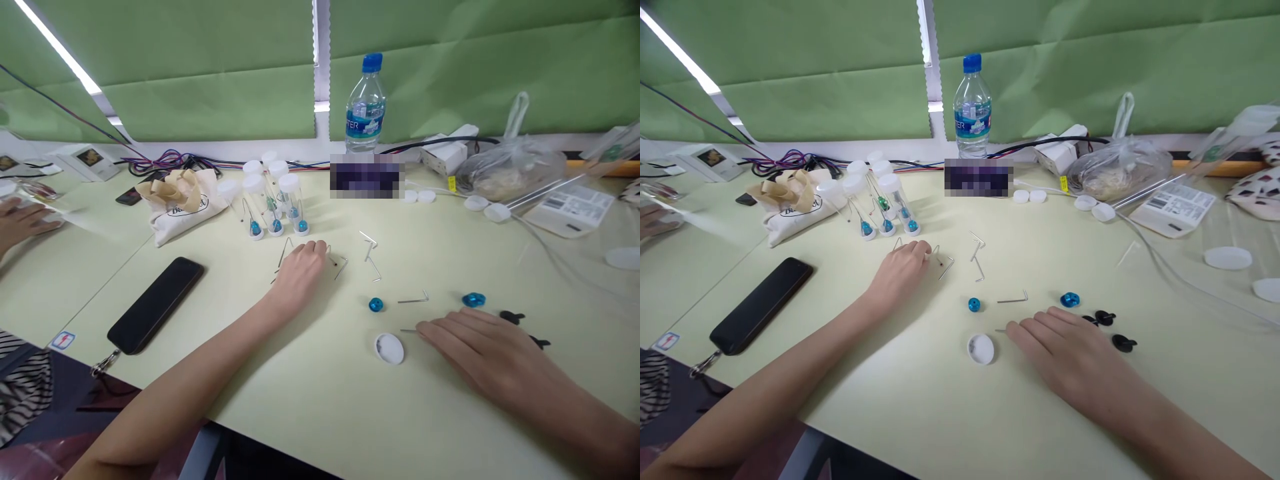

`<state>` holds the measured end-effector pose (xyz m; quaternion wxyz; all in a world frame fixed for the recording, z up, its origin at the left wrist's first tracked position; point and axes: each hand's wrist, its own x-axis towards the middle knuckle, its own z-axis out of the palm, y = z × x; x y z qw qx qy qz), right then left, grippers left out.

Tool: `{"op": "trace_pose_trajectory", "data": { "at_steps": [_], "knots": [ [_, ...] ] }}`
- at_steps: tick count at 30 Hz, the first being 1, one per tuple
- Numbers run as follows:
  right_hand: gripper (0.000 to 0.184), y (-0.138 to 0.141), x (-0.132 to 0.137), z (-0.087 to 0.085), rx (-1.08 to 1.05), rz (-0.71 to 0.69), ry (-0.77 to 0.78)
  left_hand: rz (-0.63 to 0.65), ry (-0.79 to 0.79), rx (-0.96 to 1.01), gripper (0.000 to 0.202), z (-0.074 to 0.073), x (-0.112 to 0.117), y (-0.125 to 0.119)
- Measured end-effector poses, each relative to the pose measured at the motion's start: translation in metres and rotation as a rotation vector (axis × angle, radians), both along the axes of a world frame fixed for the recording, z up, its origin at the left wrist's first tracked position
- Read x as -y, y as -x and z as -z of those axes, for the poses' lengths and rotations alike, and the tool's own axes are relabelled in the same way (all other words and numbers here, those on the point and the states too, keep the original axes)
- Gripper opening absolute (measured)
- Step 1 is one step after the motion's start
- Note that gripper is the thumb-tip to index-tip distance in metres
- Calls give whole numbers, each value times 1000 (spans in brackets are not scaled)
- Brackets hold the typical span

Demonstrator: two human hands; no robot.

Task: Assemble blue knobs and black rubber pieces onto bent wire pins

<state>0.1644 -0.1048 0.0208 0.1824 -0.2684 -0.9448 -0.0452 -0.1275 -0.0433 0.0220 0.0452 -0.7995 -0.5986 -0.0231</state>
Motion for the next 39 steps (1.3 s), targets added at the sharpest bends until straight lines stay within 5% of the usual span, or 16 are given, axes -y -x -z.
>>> {"op": "trace_pose_trajectory", "data": {
  "at_steps": [8, 15, 17, 19, 22, 25, 29, 39],
  "knots": [
    [27, 10, 0, -12, 22, -29, -131, -58, -3, -57, 28, -3, 4, -7],
    [21, 8, 1, -5, 21, -34, -97, -7, -31, 71, 24, -4, 3, -7],
    [20, 7, 2, -3, 19, -32, -91, 36, -51, 307, 18, -8, 4, -7],
    [20, 7, 2, -2, 17, -33, -90, 113, -21, 743, 9, -12, 8, -9],
    [20, 8, 1, -4, 3, -40, -108, 187, 191, 1357, 9, -11, 18, -18],
    [19, 9, 1, -5, 0, -32, -124, 182, 446, 1599, 13, -4, 28, -30],
    [17, 9, 1, -3, 12, -42, -111, 146, 577, 1616, 9, 5, 34, -42],
    [16, 6, 1, 0, 15, -54, -74, 124, 460, 1617, 6, 6, 35, -44]
  ]
}}
